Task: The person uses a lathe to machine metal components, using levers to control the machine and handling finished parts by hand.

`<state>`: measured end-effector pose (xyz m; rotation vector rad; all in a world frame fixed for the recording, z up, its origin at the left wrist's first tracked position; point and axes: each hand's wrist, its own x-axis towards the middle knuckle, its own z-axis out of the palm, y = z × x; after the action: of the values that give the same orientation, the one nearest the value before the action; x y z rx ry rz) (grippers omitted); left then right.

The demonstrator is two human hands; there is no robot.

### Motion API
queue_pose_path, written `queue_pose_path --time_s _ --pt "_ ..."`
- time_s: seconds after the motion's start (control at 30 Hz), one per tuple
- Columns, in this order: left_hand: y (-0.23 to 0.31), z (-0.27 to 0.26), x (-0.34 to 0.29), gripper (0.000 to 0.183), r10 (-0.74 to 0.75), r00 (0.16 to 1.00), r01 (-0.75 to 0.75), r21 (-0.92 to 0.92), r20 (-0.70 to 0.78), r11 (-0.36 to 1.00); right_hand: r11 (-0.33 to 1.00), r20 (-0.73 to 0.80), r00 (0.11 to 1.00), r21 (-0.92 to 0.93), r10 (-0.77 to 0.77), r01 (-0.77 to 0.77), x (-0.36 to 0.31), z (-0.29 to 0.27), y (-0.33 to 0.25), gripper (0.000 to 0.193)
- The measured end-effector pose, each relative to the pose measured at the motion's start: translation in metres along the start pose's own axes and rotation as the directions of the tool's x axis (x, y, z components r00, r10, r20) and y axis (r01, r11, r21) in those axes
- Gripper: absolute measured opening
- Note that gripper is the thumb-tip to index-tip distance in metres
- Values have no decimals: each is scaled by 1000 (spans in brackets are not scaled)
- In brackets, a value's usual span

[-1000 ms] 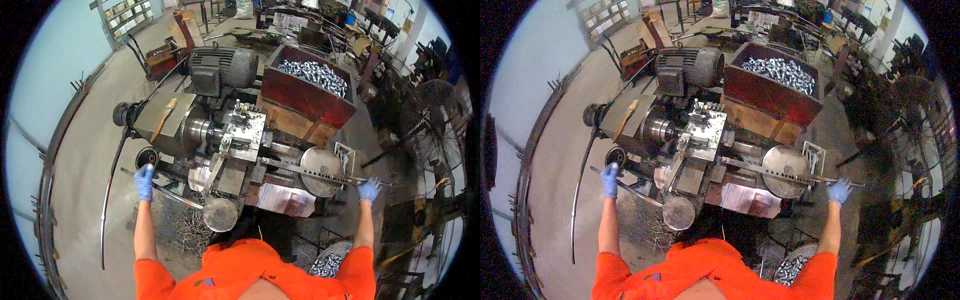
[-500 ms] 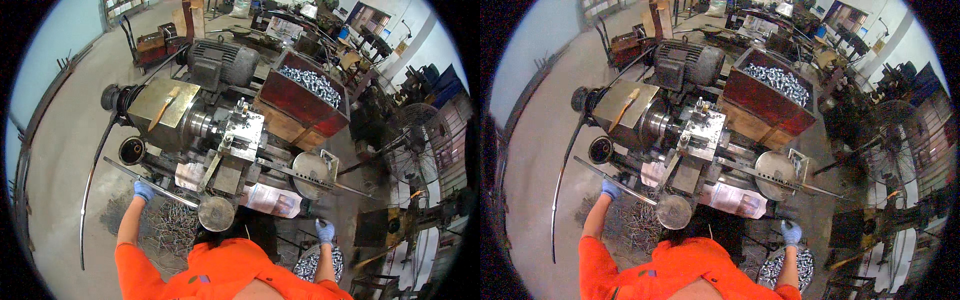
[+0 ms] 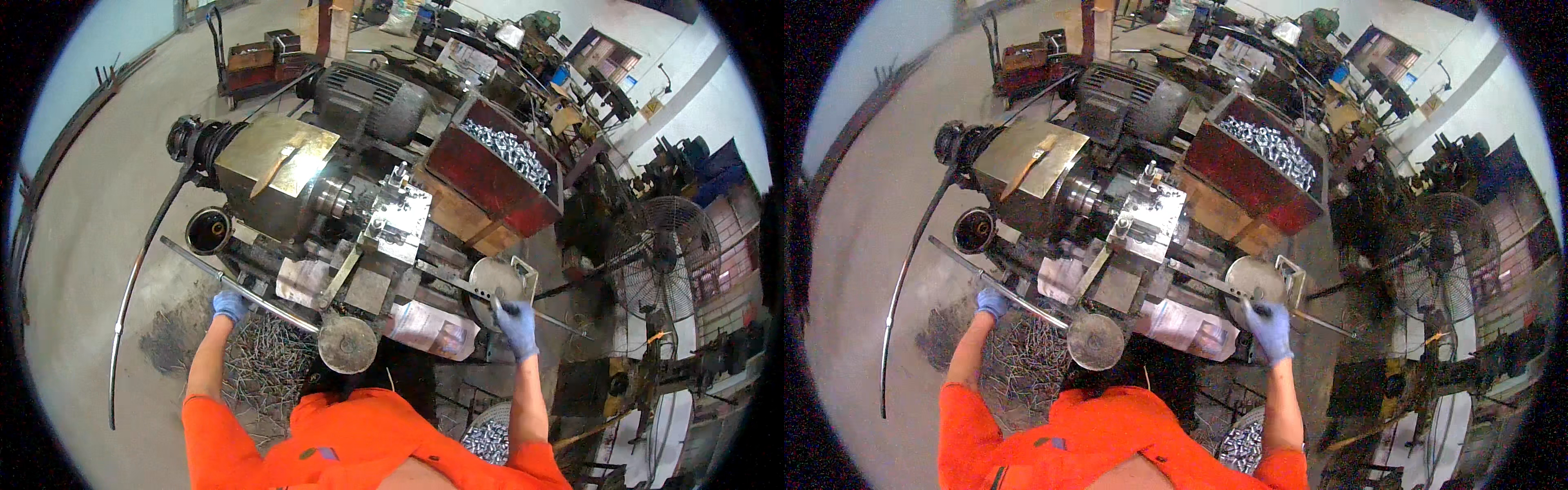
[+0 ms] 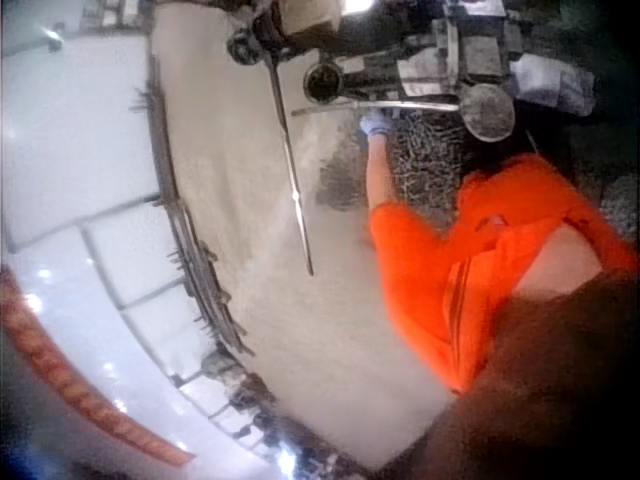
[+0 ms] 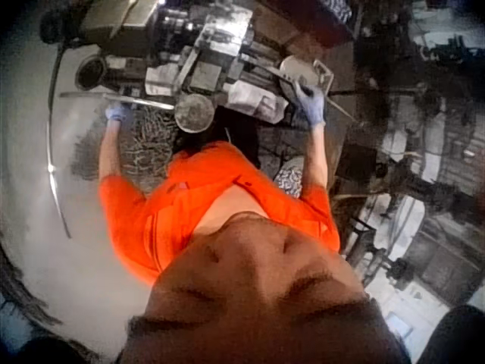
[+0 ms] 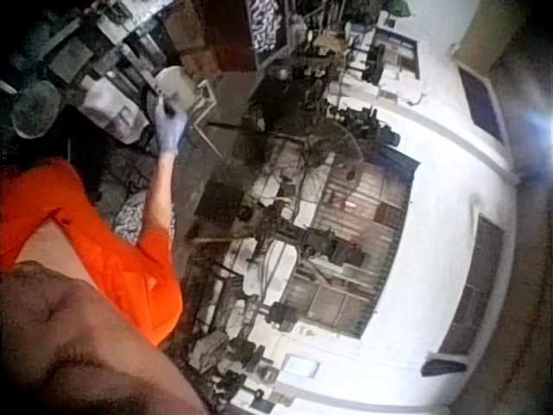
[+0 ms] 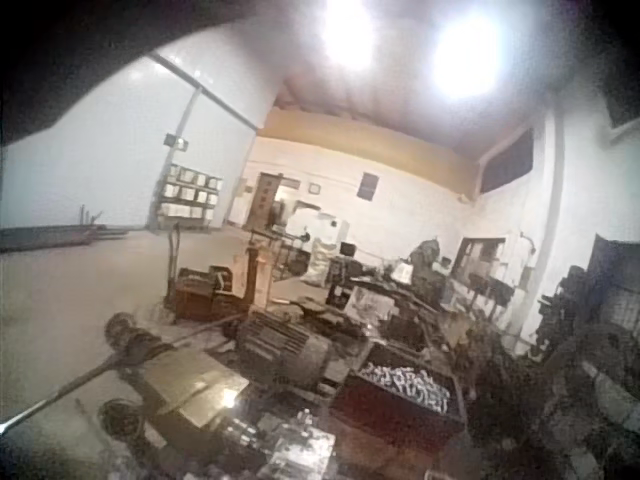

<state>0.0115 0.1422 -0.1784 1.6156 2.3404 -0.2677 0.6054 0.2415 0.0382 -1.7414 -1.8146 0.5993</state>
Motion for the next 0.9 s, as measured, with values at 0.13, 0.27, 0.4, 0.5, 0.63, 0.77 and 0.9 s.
queue_pose_path --time_s 0.13,0.27,0.4,0.5,0.63,0.77,0.9 --pt "-35 10 -14 33 -30 999 37 -202 38 979 978 222 955 123 -195 171 50 39 -170 29" --pt "-50 -88 -65 35 -115 992 81 -406 -60 910 895 392 861 -166 -324 413 113 94 -223 55" --pt "-115 -97 -101 34 -263 945 48 -713 -194 700 756 486 858 -497 -165 427 124 137 -274 66" --pt "-144 -107 -127 31 -324 899 -43 -797 -293 603 966 455 859 7 -234 259 133 156 -262 55" --pt "-149 -131 -146 28 -383 872 -79 -859 -306 507 940 406 870 -68 -279 334 135 154 -246 47" --pt "-157 -148 -143 29 -416 854 -96 -880 -313 464 963 427 866 184 -259 198 123 148 -258 47" --pt "-196 -144 -138 34 -385 651 0 -507 -654 862 932 450 816 171 -363 320 127 148 -245 39"
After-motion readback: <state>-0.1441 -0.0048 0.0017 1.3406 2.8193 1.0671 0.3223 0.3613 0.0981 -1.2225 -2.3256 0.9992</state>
